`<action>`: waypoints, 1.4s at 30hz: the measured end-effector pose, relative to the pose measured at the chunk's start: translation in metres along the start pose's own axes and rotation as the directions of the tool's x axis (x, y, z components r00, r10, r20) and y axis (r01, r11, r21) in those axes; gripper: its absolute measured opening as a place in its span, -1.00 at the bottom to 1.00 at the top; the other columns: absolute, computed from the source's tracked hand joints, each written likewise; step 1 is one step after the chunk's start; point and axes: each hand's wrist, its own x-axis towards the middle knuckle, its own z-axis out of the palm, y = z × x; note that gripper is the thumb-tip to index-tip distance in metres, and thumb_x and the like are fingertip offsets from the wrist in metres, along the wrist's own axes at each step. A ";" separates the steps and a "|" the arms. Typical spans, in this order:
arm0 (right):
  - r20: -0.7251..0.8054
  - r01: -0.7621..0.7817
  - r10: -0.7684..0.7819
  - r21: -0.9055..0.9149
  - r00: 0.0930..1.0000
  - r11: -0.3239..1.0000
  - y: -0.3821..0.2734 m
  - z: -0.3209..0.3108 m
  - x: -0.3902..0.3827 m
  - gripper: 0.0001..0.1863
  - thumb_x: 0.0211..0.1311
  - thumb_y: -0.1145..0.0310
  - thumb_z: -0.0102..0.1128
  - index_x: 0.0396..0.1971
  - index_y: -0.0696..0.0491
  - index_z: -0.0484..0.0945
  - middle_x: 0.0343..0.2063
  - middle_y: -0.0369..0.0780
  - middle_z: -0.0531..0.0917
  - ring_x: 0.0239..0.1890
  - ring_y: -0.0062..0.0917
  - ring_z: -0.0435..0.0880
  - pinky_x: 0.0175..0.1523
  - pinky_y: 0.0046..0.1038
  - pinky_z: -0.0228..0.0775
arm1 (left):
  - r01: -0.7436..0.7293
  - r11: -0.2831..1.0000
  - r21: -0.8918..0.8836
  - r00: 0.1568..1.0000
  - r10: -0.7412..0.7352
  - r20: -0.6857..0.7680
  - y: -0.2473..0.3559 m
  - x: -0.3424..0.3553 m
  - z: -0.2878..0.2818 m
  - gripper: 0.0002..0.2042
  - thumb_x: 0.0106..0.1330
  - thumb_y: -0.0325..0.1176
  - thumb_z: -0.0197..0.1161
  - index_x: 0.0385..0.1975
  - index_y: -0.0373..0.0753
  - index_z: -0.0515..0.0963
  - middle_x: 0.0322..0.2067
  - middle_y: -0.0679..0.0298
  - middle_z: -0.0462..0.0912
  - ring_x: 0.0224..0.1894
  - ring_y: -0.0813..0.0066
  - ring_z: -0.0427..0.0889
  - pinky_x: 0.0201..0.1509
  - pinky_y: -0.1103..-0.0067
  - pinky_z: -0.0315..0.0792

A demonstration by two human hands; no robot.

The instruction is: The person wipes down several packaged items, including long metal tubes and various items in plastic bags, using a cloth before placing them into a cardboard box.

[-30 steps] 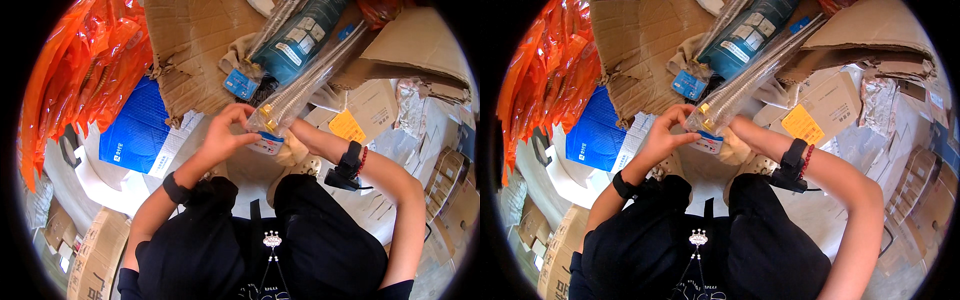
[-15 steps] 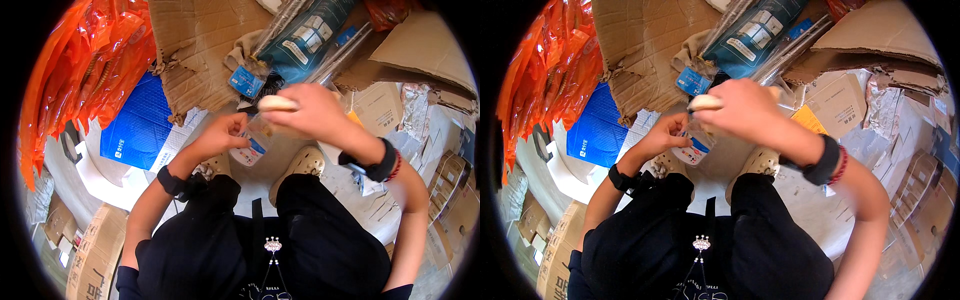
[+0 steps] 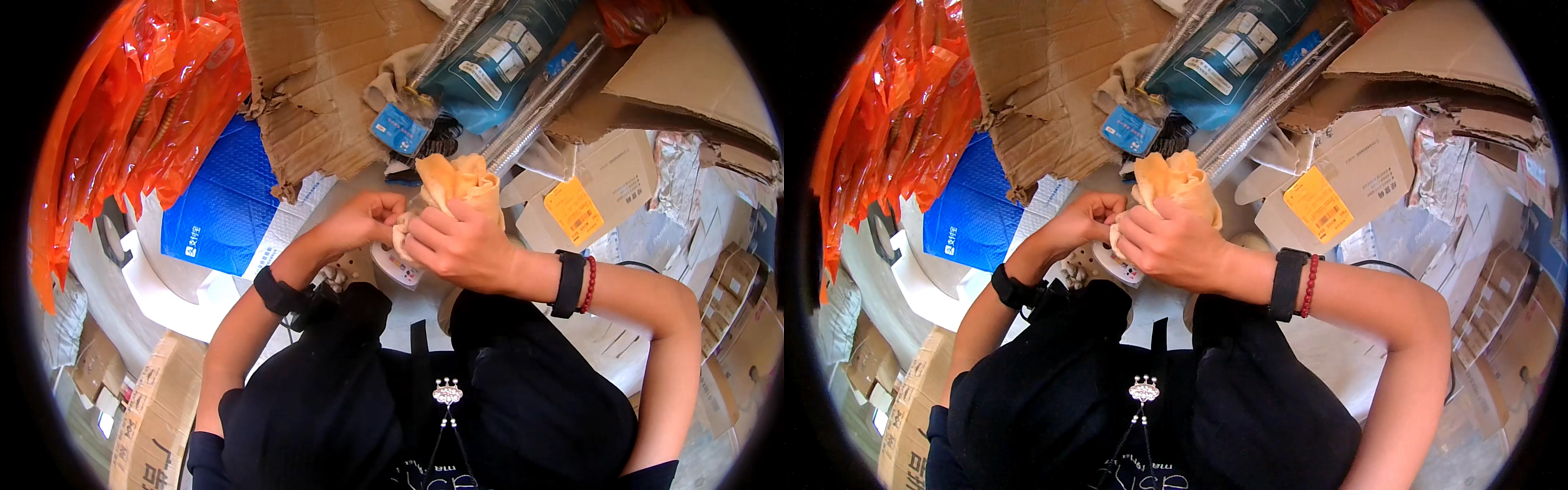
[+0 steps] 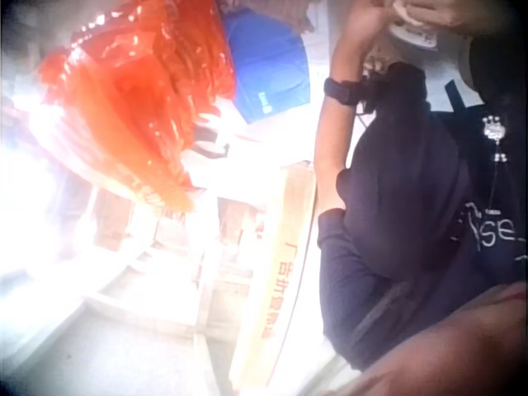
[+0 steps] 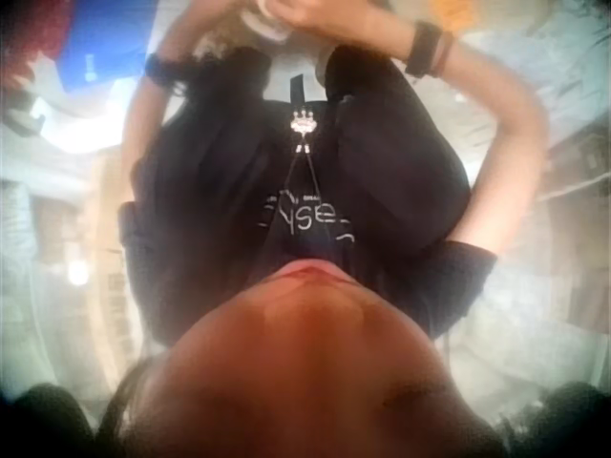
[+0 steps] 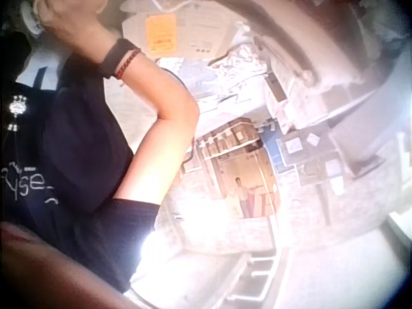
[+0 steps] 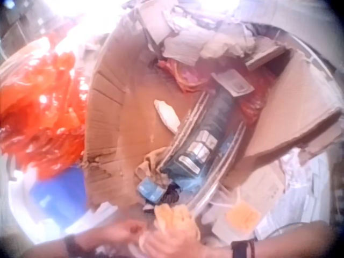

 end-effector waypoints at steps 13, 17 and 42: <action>0.071 0.068 -0.068 0.010 0.995 0.998 -0.005 -0.007 -0.007 -0.91 -0.19 0.35 0.07 -0.69 0.03 0.51 -0.54 -0.34 0.38 -0.39 -0.57 0.41 -0.39 -0.55 0.16 | 0.016 0.999 0.051 1.000 -0.015 -0.019 0.005 0.003 0.000 -0.72 -0.15 -0.70 0.15 -0.69 -0.16 0.20 -0.66 0.53 0.21 -0.58 0.80 0.27 -0.50 0.77 0.16; 0.147 0.062 -0.062 0.006 0.987 0.998 -0.004 0.000 -0.015 -0.91 -0.20 0.36 0.08 -0.66 0.03 0.54 -0.53 -0.34 0.39 -0.37 -0.57 0.41 -0.37 -0.54 0.17 | 0.080 0.993 0.086 0.996 -0.076 -0.053 0.004 0.002 -0.003 -0.71 -0.10 -0.73 0.17 -0.66 -0.17 0.22 -0.63 0.52 0.27 -0.49 0.81 0.37 -0.40 0.79 0.26; -0.026 -0.475 0.481 0.115 0.877 0.872 0.043 -0.040 0.010 -0.75 -0.32 0.35 0.28 -0.50 0.03 0.53 -0.52 -0.27 0.45 -0.38 -0.38 0.49 -0.30 -0.38 0.31 | 0.142 0.930 -0.340 0.990 -0.142 0.025 0.004 -0.009 -0.008 -0.28 -0.16 -0.67 0.10 0.18 -0.31 0.20 -0.03 0.19 0.45 0.02 0.44 0.42 0.09 0.59 0.29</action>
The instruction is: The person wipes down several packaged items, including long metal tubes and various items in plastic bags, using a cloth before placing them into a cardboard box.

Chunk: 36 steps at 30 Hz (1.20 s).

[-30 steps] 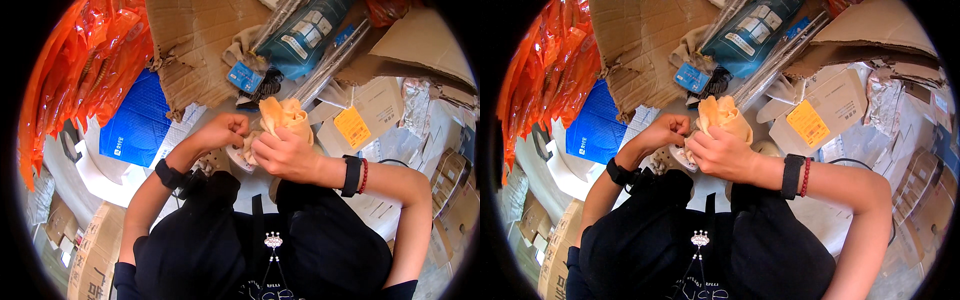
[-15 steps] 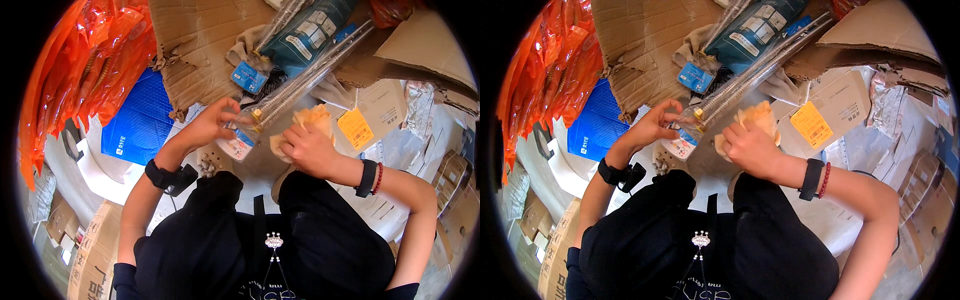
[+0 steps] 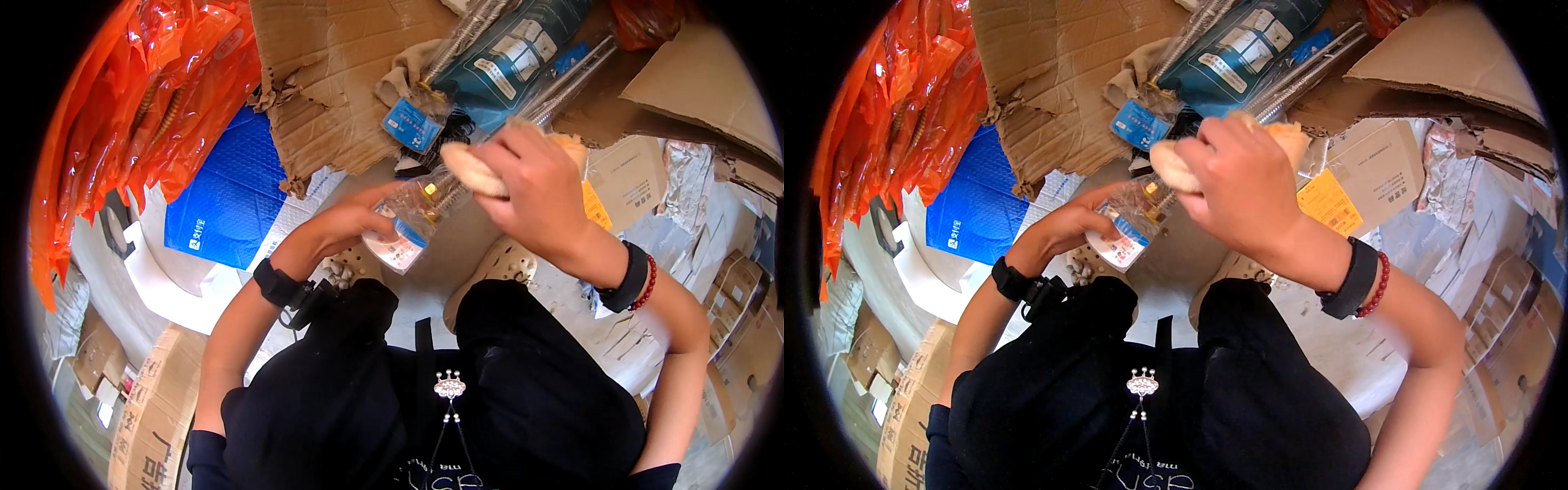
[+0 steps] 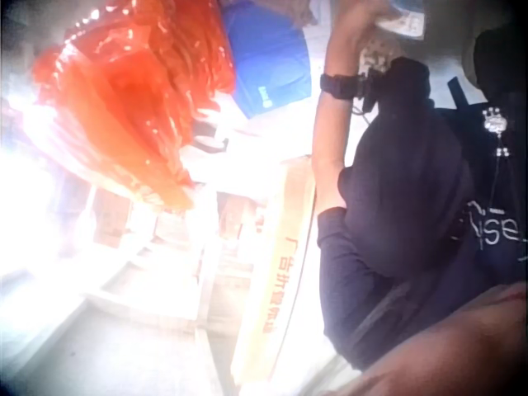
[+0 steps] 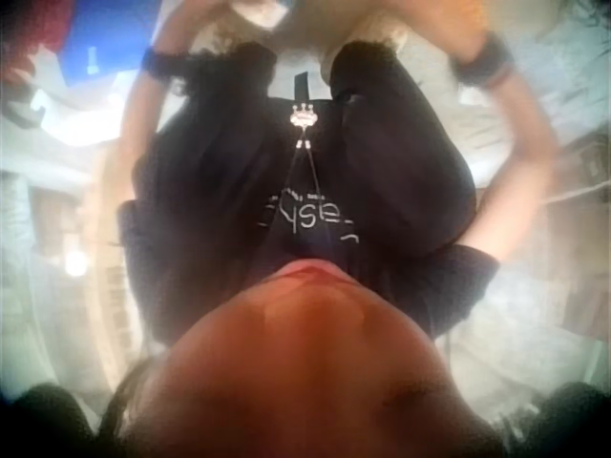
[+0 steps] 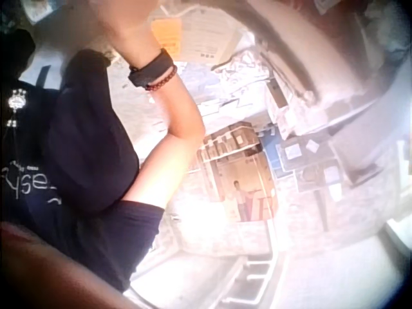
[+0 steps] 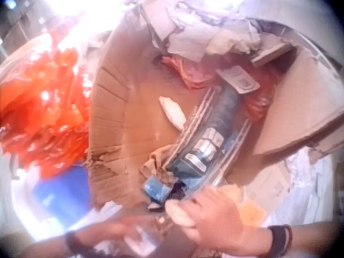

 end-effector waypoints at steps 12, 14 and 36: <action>0.226 0.304 -0.287 -0.043 0.931 0.952 -0.025 0.037 -0.037 -0.33 -0.19 0.28 0.24 0.08 -0.29 0.33 0.17 -0.11 0.27 0.08 -0.18 0.32 0.04 0.04 0.14 | -0.026 0.968 0.249 0.979 0.075 -0.189 -0.015 0.006 0.022 -0.39 -0.03 -0.50 0.28 0.12 -0.18 0.30 -0.03 0.28 0.45 -0.03 0.49 0.46 -0.04 0.55 0.44; 0.161 0.345 -0.329 -0.083 0.930 0.935 -0.015 0.044 -0.034 -0.38 -0.14 0.29 0.20 0.05 -0.37 0.35 0.17 -0.14 0.28 0.10 -0.19 0.31 0.08 0.05 0.12 | -0.053 0.973 0.223 0.977 0.097 -0.190 -0.009 -0.001 0.031 -0.39 -0.05 -0.49 0.30 0.11 -0.20 0.31 -0.03 0.28 0.46 -0.03 0.48 0.45 -0.03 0.55 0.43; -0.218 0.417 -0.485 -0.294 0.847 0.860 0.045 0.052 0.010 -0.50 -0.15 0.37 0.19 -0.09 -0.36 0.48 -0.15 -0.26 0.47 -0.06 -0.34 0.45 -0.16 -0.35 0.31 | 0.036 0.834 0.551 0.896 0.217 -0.388 0.015 -0.086 -0.006 -0.40 -0.21 -0.55 0.12 0.03 -0.35 0.43 -0.43 0.30 0.60 -0.32 0.60 0.49 -0.08 0.69 0.33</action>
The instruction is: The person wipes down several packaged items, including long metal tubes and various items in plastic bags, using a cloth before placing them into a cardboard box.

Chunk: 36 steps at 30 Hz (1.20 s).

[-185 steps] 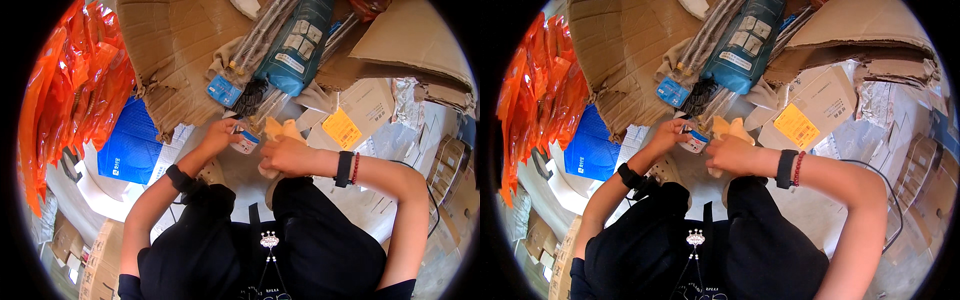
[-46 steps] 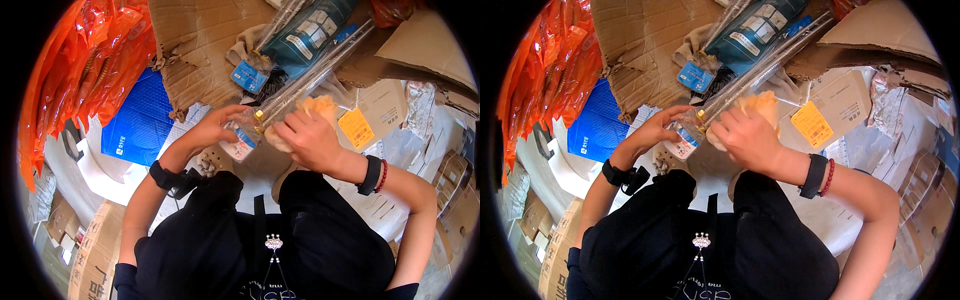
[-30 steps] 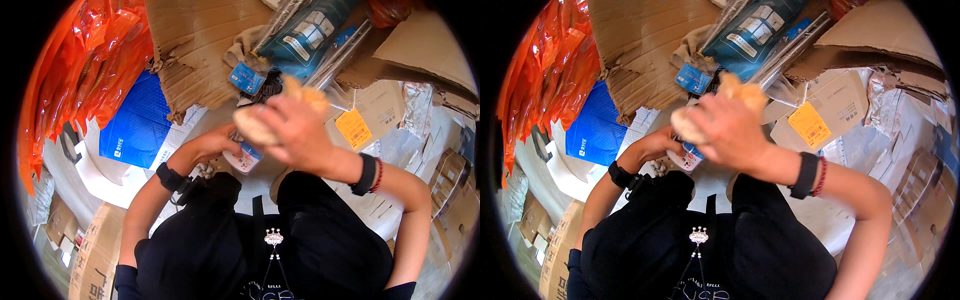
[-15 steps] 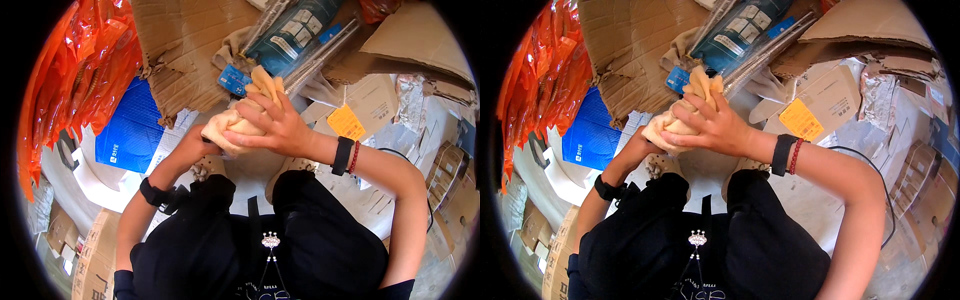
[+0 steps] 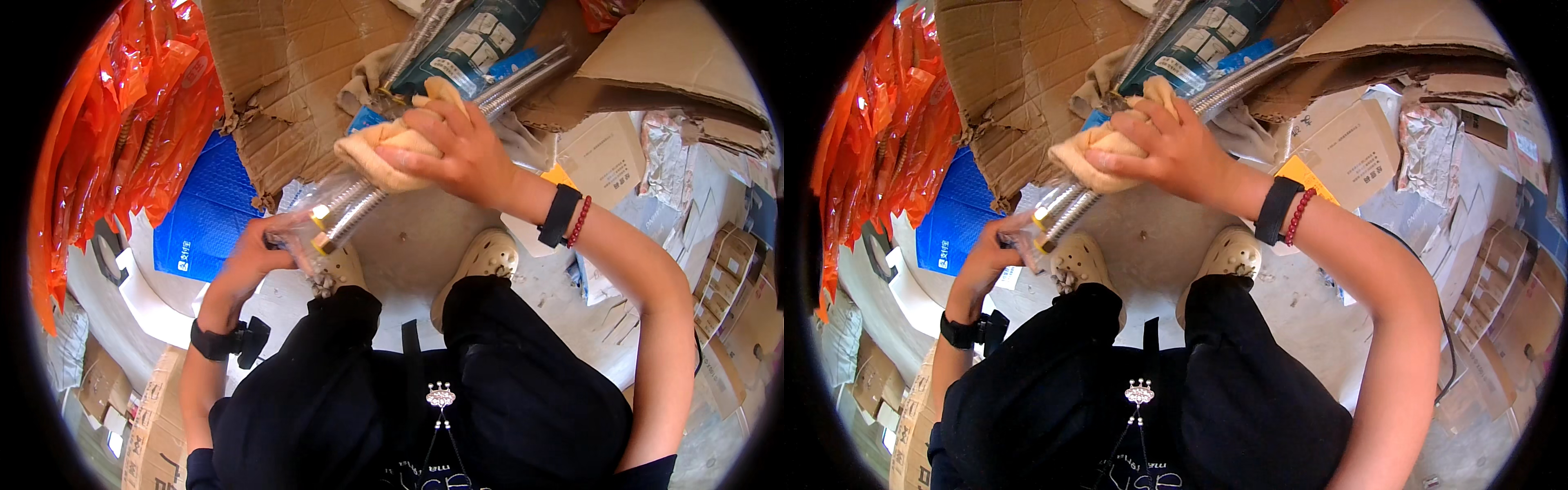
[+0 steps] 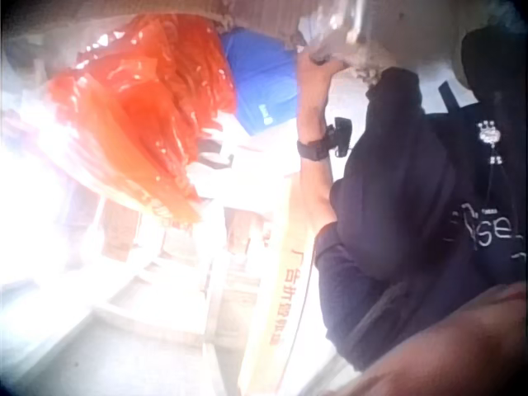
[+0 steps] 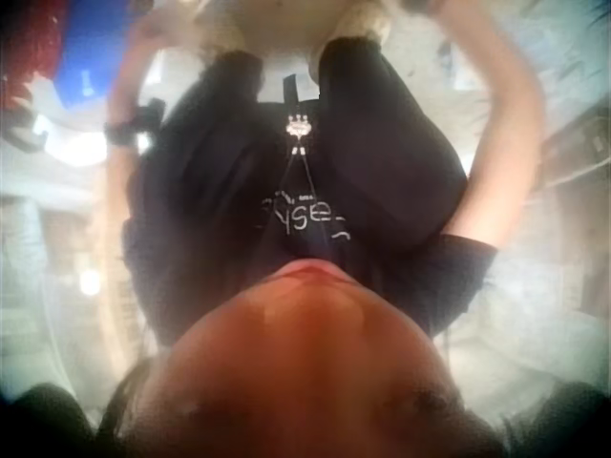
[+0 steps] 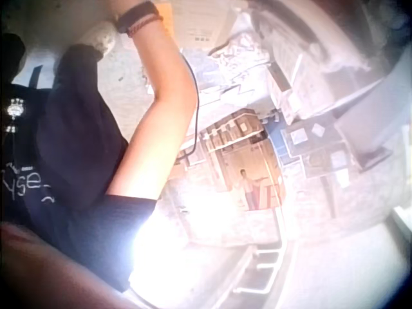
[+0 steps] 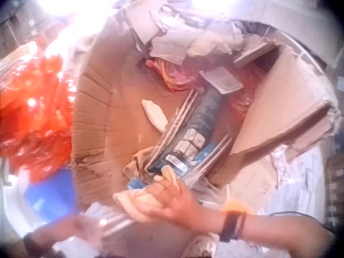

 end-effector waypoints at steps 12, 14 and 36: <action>0.300 -0.196 0.215 -0.092 0.929 0.976 0.034 -0.009 -0.026 -0.42 -0.08 0.49 0.07 0.02 -0.34 0.40 -0.02 -0.23 0.44 0.03 -0.29 0.39 0.06 -0.22 0.19 | 0.054 0.997 0.058 0.998 -0.056 0.038 -0.036 -0.035 -0.057 -0.41 -0.28 -0.51 0.18 -0.04 -0.31 0.50 -0.58 0.30 0.59 -0.42 0.64 0.47 -0.20 0.69 0.26; 0.324 -0.231 0.271 -0.157 0.906 0.960 0.040 -0.008 -0.035 -0.43 -0.08 0.49 0.07 0.01 -0.32 0.41 -0.03 -0.22 0.45 0.00 -0.29 0.39 0.05 -0.25 0.20 | 0.060 0.997 0.055 0.997 -0.063 0.036 -0.057 -0.034 -0.069 -0.43 -0.29 -0.51 0.20 -0.07 -0.33 0.51 -0.55 0.31 0.59 -0.42 0.64 0.46 -0.21 0.68 0.27; 0.700 -0.832 0.545 0.130 0.462 0.539 -0.003 -0.035 -0.020 -0.51 -0.18 0.39 0.22 -0.12 0.01 0.37 -0.27 -0.06 0.53 -0.20 -0.21 0.55 -0.15 -0.24 0.40 | 0.004 0.772 0.635 0.993 0.072 -0.094 -0.102 -0.017 -0.033 -0.67 -0.13 -0.57 0.15 -0.29 -0.20 0.61 -0.49 0.06 0.60 -0.40 0.14 0.58 -0.25 0.46 0.43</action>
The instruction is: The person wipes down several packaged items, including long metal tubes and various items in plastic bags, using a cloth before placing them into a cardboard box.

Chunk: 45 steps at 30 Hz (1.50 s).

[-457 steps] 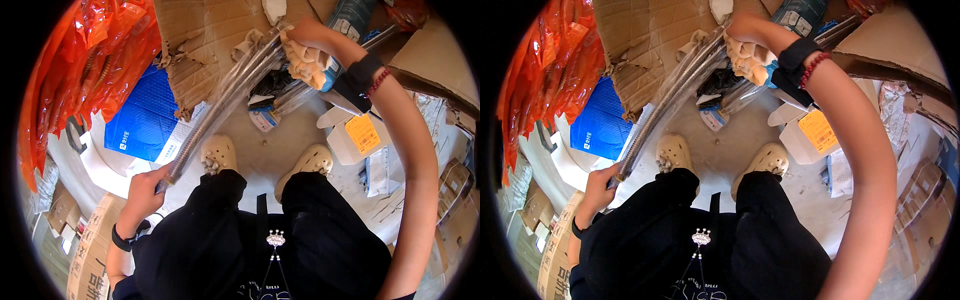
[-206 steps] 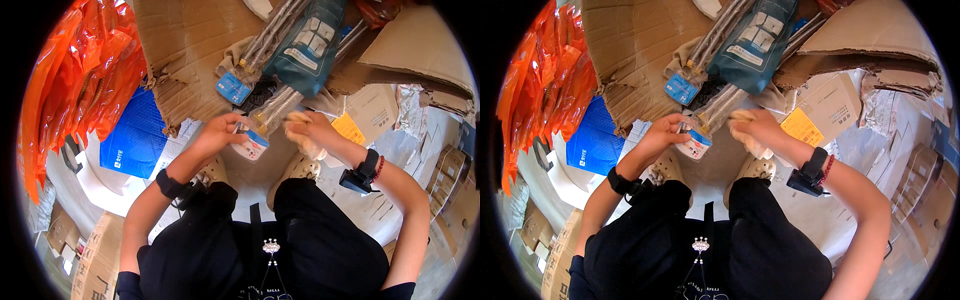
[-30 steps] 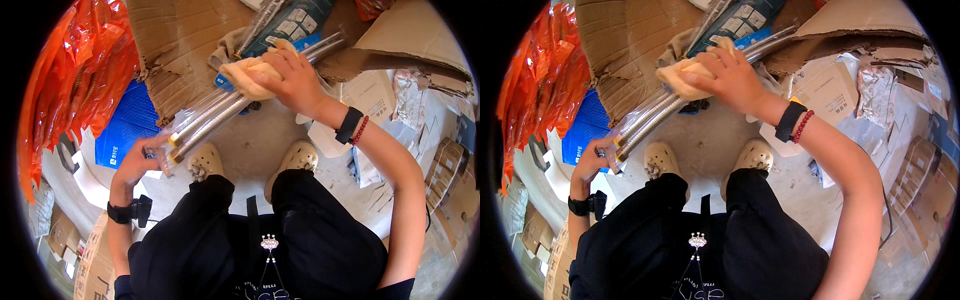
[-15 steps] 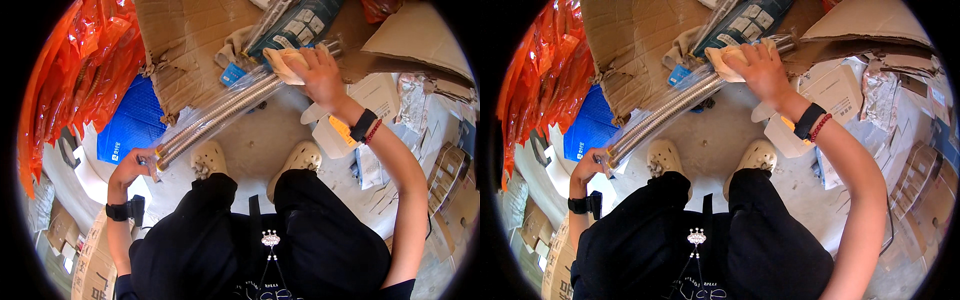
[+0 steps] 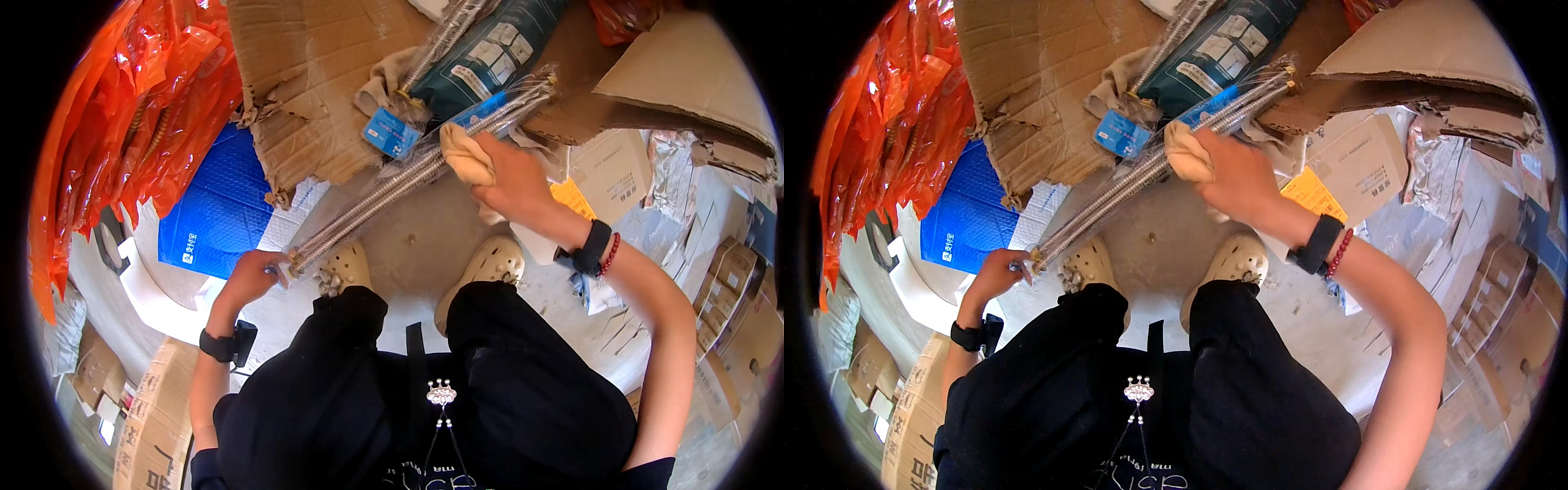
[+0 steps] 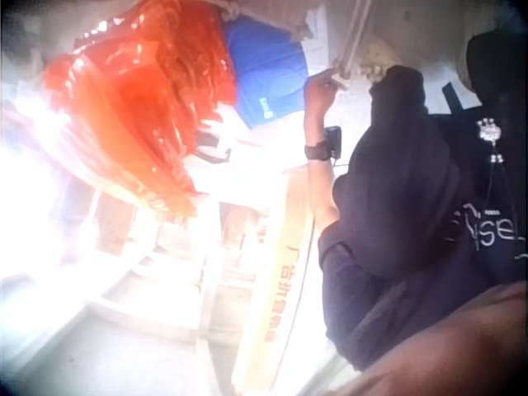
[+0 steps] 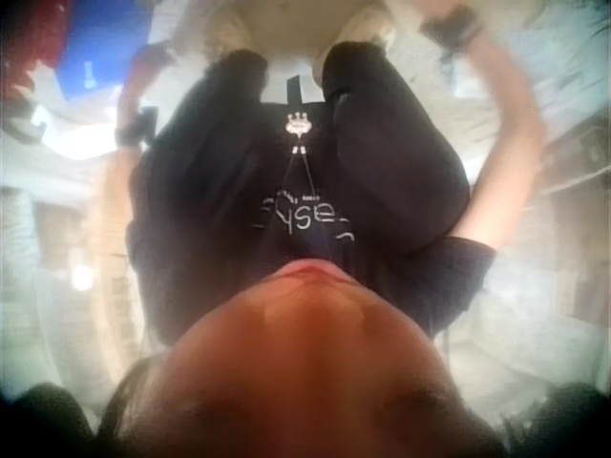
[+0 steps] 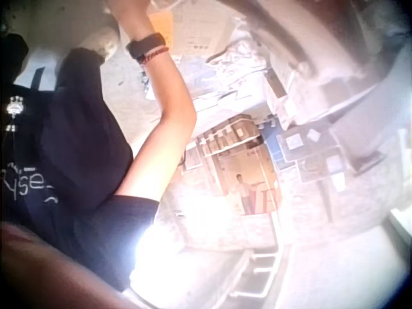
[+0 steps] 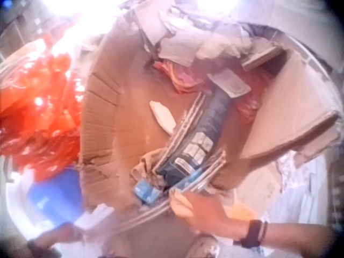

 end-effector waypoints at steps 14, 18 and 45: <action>0.414 -0.367 0.352 0.909 0.839 -0.196 0.029 0.013 0.034 -0.56 -0.05 0.51 0.06 -0.06 0.19 0.34 -0.27 -0.16 0.53 -0.23 -0.39 0.56 -0.09 -0.38 0.44 | -0.188 0.980 0.070 0.975 0.177 0.132 0.028 0.010 0.007 -0.72 -0.15 -0.49 0.14 -0.37 -0.14 0.63 -0.51 0.05 0.58 -0.39 0.06 0.55 -0.33 0.35 0.42; 0.231 -0.232 0.306 0.972 0.924 -0.032 -0.003 -0.004 0.022 -0.51 -0.14 0.56 0.07 -0.06 0.15 0.36 -0.26 -0.17 0.54 -0.25 -0.42 0.58 -0.12 -0.42 0.46 | -0.184 0.979 -0.085 0.944 0.200 0.262 0.024 0.013 0.036 -0.75 -0.11 -0.48 0.17 -0.38 -0.11 0.63 -0.52 0.05 0.57 -0.41 0.07 0.54 -0.33 0.37 0.41; 0.156 -0.233 0.208 0.872 0.966 0.430 -0.031 -0.038 0.060 -0.43 -0.13 0.52 0.05 0.04 0.08 0.33 -0.23 -0.23 0.50 -0.25 -0.55 0.53 -0.15 -0.56 0.40 | -0.268 0.786 -0.556 0.954 0.138 -0.265 0.122 0.116 0.024 -0.68 -0.06 -0.71 -0.08 -0.26 -0.47 0.48 -0.46 0.13 0.65 -0.33 0.43 0.63 -0.18 0.59 0.43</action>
